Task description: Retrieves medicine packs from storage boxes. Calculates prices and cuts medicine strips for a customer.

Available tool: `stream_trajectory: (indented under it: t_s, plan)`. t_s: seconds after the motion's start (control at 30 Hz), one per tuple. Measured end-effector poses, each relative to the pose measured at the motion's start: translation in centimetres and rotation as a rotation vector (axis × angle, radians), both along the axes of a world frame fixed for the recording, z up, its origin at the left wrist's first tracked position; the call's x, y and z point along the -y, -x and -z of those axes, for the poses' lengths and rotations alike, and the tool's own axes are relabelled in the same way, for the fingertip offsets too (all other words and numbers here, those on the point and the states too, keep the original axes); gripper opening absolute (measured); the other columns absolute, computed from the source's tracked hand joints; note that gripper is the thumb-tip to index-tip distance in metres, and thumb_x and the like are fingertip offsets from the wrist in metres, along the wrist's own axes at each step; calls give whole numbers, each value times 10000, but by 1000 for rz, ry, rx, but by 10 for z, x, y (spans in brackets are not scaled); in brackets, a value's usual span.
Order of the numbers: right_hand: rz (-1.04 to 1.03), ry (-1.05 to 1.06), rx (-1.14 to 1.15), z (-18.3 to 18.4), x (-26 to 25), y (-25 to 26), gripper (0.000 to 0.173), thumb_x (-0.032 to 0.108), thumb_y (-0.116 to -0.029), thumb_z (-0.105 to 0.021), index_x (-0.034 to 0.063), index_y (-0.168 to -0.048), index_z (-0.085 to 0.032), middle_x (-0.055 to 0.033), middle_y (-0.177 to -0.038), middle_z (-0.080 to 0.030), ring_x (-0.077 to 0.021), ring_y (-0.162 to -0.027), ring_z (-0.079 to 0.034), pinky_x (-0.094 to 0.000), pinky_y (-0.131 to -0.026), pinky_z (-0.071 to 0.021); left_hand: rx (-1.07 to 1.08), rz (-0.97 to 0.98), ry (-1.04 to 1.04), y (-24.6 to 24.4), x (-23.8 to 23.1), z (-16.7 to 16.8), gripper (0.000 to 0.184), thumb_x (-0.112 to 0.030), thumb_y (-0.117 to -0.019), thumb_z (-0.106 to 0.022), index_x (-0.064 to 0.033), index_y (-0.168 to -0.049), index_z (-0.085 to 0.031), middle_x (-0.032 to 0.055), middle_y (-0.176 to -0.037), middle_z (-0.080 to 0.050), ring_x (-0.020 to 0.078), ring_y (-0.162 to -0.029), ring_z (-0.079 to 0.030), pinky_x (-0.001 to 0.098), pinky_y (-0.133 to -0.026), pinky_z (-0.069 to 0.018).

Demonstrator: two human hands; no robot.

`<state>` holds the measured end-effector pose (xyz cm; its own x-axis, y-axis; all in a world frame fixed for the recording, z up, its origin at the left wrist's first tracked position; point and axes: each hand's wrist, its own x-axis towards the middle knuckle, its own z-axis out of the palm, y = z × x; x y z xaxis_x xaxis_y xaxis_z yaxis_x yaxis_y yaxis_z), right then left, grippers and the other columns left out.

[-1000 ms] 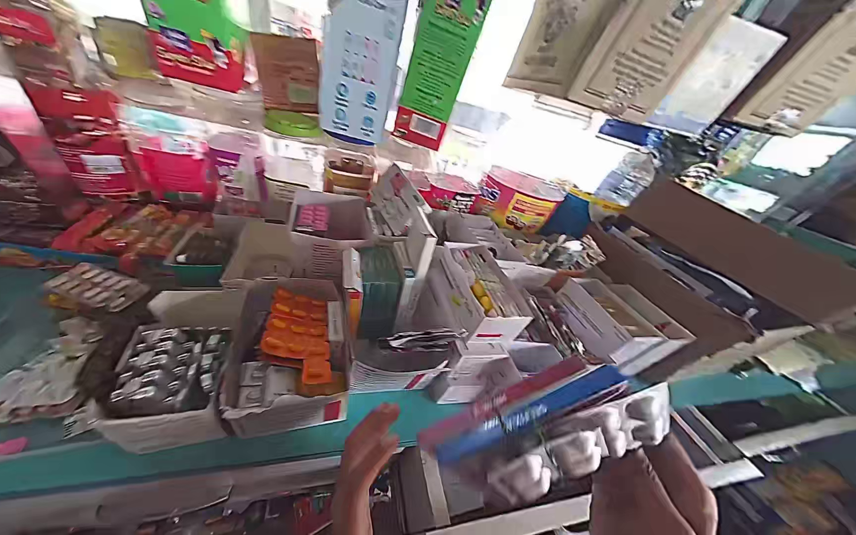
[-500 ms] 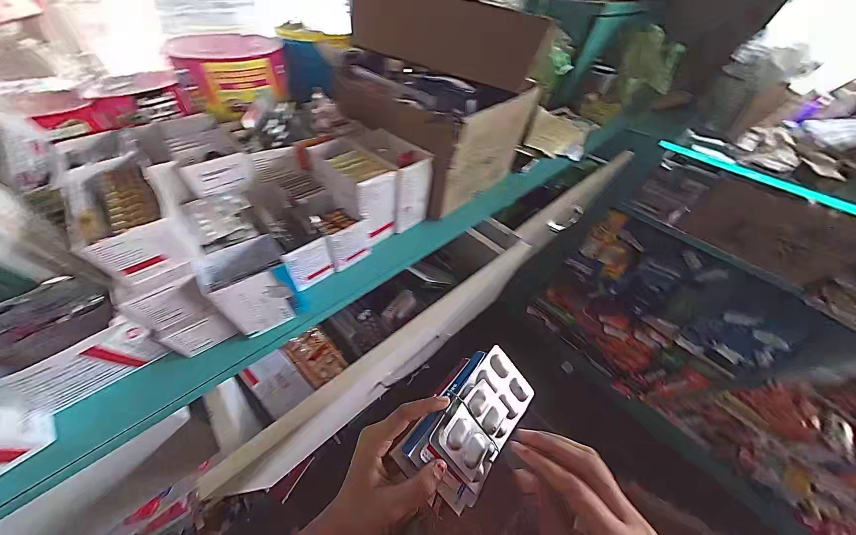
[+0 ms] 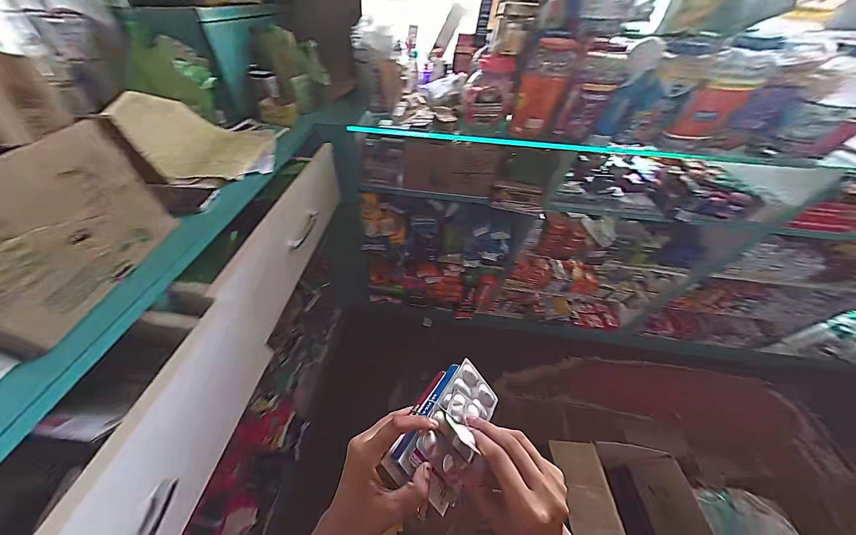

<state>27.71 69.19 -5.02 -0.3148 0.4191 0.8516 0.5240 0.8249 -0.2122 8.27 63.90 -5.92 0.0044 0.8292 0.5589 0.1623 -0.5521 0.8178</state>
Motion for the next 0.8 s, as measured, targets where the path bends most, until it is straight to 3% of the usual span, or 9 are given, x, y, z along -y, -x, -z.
stream_trajectory:
  t_s: [0.1, 0.17, 0.27, 0.37, 0.43, 0.53, 0.67, 0.73, 0.8]
  plan:
    - [109, 48, -82, 6, -53, -16, 226, 264, -1000, -543, 91, -898, -646, -62, -967, -744, -126, -1003, -696, -192, -878, -542, -71, 155, 78, -11, -69, 4, 433, -161, -851, -727, -49, -1266, -667, 108, -1264, -673, 120, -1199, -632, 266, -1013, -538]
    - [158, 95, -106, 11, -88, -21, 237, 270, -1020, -532, 80, -932, -643, -73, -963, -748, -104, -962, -718, -197, -817, -572, -185, 202, 132, -14, -120, 1, 509, -180, -820, -739, -61, -1311, -675, 130, -1251, -674, 131, -1160, -647, 262, -981, -546]
    - [273, 114, -71, 10, -141, -28, 288, 284, -1039, -504, 55, -948, -652, -92, -894, -759, -108, -829, -743, -220, -696, -589, -379, 327, 207, -20, -198, -9, 582, -168, -786, -743, -25, -1344, -655, 211, -1206, -672, 262, -1055, -687, 392, -876, -582]
    - [427, 105, -49, 4, -190, -42, 267, 238, -1008, -505, 40, -896, -643, -79, -769, -703, -112, -675, -687, -206, -607, -551, -498, 502, 312, -40, -266, -24, 625, -104, -831, -720, 7, -1428, -570, 316, -1246, -605, 416, -1024, -673, 558, -829, -571]
    - [500, 119, -48, 1, -215, -60, 246, 229, -999, -508, 39, -896, -626, -76, -747, -669, -108, -663, -656, -183, -621, -536, -561, 527, 318, -65, -303, -32, 644, -68, -832, -731, 11, -1445, -550, 370, -1290, -553, 469, -979, -677, 586, -774, -575]
    - [556, 131, -32, -1, -248, -96, 274, 253, -1045, -477, 49, -920, -609, -77, -779, -668, -107, -714, -664, -168, -683, -544, -640, 559, 294, -106, -352, -34, 630, -57, -829, -750, -8, -1430, -570, 388, -1357, -500, 465, -921, -698, 556, -731, -593]
    - [535, 261, -162, -2, -290, -152, 251, 197, -1032, -524, -8, -929, -628, -116, -790, -672, -77, -748, -657, -131, -737, -521, -615, 629, 164, -165, -421, -17, 711, -55, -817, -772, 31, -1470, -503, 378, -1343, -515, 433, -845, -713, 534, -676, -603]
    - [562, 336, -247, 0, -309, -184, 253, 173, -1037, -520, -45, -982, -637, -120, -834, -695, -20, -809, -662, -106, -801, -509, -628, 611, 90, -200, -456, -13, 726, -68, -814, -778, 28, -1476, -498, 349, -1339, -538, 400, -821, -722, 509, -652, -607]
    - [591, 440, -468, 3, -329, -220, 264, 169, -1032, -520, -62, -997, -641, -46, -844, -704, 73, -814, -638, -95, -784, -510, -575, 672, 31, -240, -492, -8, 722, -45, -776, -793, 5, -1452, -542, 326, -1316, -569, 383, -839, -726, 498, -647, -609]
